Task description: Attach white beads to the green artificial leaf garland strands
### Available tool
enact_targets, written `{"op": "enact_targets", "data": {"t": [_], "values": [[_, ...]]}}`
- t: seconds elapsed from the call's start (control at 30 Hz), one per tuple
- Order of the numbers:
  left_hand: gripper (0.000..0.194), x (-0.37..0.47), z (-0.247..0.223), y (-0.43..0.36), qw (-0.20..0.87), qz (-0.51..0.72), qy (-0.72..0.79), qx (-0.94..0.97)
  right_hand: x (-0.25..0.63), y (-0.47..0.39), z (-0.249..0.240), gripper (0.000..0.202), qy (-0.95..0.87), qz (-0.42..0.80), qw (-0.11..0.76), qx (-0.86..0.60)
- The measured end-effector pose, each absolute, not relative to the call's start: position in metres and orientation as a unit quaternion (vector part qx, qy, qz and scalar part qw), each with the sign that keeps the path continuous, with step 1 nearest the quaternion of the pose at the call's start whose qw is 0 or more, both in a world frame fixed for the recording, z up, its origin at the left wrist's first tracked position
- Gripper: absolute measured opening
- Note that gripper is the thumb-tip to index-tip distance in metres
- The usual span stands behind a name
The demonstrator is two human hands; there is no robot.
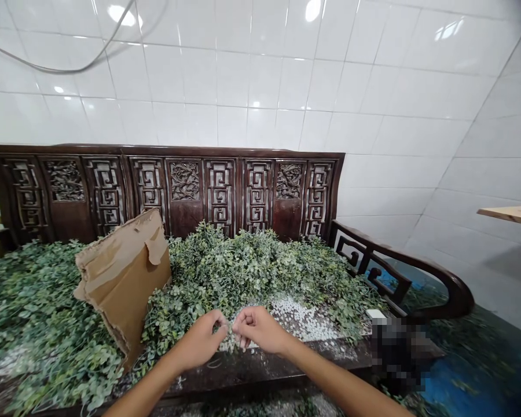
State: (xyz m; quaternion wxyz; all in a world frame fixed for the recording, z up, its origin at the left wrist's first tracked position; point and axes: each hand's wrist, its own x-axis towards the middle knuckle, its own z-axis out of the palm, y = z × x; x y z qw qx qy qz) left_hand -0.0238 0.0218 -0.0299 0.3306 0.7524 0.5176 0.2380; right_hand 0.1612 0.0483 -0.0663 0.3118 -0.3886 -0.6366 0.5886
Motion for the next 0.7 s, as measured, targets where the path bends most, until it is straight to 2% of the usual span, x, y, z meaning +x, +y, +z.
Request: {"op": "enact_targets", "data": {"t": [0.27,0.43,0.7], "values": [[0.024,-0.018,-0.028,0.023,0.504,0.312,0.501,0.631,0.158,0.044,-0.045,0.036,-0.577,0.588,0.422,-0.378],[0.022,-0.017,-0.024,0.020,0.524,0.326,0.496,0.611,0.159,0.040,-0.033,0.038,-0.531,0.619,0.444,-0.370],[0.030,-0.015,-0.026,0.021,0.511,0.362,0.464,0.626,0.155,0.038,-0.040,0.036,-0.550,0.586,0.469,-0.366]]}}
